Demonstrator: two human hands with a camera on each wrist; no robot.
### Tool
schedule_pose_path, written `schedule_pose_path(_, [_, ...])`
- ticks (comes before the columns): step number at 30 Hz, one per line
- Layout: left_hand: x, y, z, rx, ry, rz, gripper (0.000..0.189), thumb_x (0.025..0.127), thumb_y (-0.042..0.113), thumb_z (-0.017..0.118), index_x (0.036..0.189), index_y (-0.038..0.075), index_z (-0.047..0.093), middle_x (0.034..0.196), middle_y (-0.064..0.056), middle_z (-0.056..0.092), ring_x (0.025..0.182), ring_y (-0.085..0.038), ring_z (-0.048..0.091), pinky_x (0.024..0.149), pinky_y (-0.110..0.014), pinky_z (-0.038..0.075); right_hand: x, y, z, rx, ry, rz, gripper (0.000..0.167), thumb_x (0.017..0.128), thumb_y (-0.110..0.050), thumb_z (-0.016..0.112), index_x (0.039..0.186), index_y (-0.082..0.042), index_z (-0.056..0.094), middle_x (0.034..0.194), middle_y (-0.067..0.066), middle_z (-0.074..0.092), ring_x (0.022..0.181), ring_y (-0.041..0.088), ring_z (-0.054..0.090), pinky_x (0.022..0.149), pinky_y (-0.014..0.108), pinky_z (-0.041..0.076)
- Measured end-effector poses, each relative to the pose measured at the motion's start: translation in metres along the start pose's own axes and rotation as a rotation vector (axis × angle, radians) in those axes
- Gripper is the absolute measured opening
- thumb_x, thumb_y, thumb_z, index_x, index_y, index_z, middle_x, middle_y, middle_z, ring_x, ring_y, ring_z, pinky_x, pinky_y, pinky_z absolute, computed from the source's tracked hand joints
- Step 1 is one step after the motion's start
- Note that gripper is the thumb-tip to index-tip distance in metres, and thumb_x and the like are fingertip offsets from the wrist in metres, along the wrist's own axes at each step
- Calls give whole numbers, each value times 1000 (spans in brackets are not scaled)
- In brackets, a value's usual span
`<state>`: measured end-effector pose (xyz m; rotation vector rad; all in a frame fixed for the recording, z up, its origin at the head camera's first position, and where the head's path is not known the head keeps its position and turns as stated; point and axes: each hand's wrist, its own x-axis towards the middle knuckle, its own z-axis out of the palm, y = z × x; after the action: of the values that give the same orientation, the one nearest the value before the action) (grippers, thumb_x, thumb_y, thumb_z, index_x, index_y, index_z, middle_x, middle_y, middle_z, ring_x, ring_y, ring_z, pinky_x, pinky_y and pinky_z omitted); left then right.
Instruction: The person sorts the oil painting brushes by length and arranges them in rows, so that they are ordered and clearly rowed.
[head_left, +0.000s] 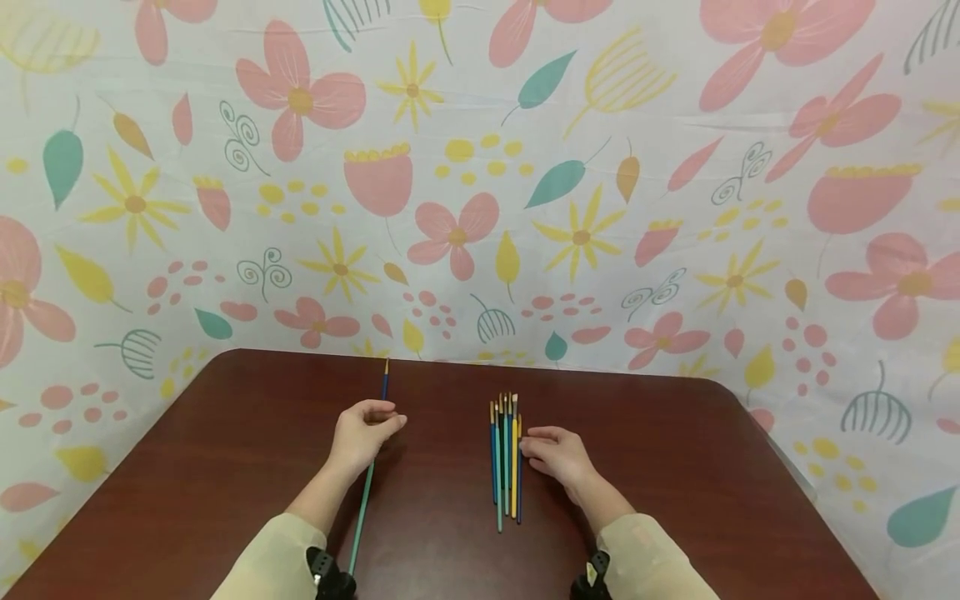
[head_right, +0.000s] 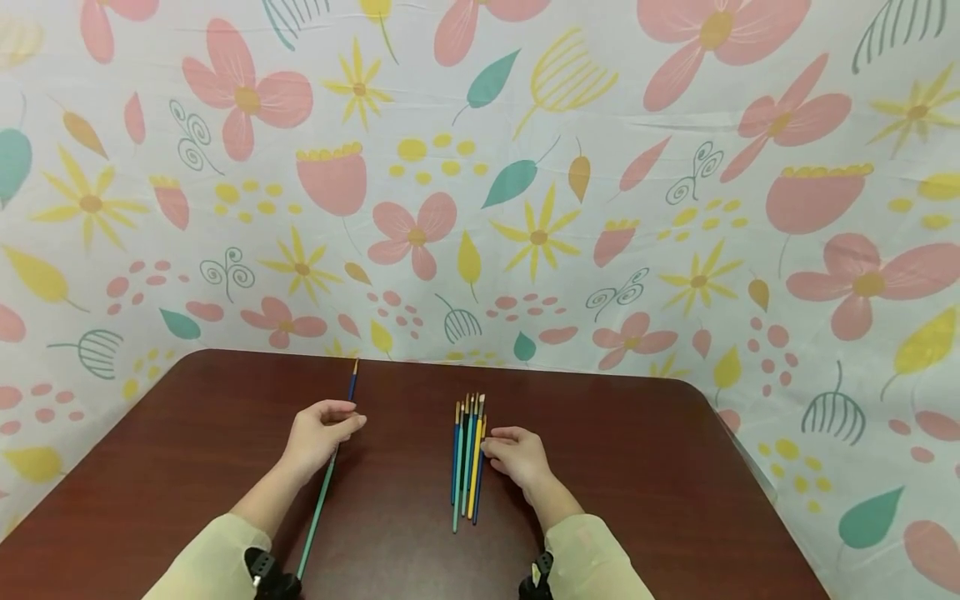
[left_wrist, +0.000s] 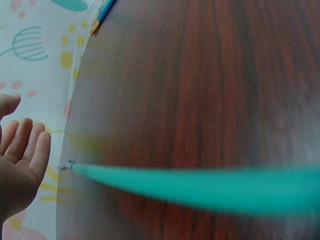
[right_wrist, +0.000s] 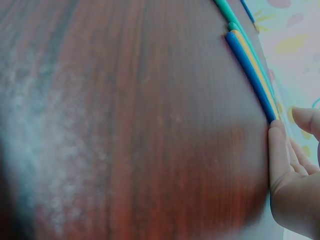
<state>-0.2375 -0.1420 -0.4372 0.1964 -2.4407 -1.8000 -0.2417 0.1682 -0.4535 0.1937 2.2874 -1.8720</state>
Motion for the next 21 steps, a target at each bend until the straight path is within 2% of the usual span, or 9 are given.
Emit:
schedule_pose_path(4, [2, 3, 11, -20, -4, 41, 34, 81, 19, 75, 109, 2, 65, 98, -8, 68, 91, -19, 64, 67, -23, 50, -1, 0, 0, -2, -5, -5, 41, 87, -13, 65, 124, 3, 56, 114, 17, 66, 100, 22, 65, 88, 41, 55])
schedule_pose_path(10, [4, 9, 29, -47, -46, 96, 32, 81, 17, 74, 107, 0, 66, 98, -9, 69, 90, -21, 65, 68, -25, 51, -1, 0, 0, 0, -5, -14, 42, 88, -11, 64, 125, 6, 53, 118, 23, 63, 103, 26, 65, 88, 42, 54])
schedule_pose_path(15, [4, 10, 42, -44, -74, 104, 32, 82, 17, 74, 108, 1, 66, 99, -7, 68, 91, -19, 64, 73, -28, 53, -1, 0, 0, 2, -9, -16, 43, 89, -11, 63, 127, 6, 52, 119, 24, 63, 106, 27, 64, 88, 41, 55])
schedule_pose_path(21, [1, 13, 56, -29, -102, 104, 31, 83, 19, 72, 109, 2, 66, 101, -6, 69, 93, -19, 64, 74, -29, 53, -2, 0, 1, 8, -9, -21, 42, 88, -10, 63, 126, 6, 53, 118, 24, 63, 106, 27, 64, 87, 41, 55])
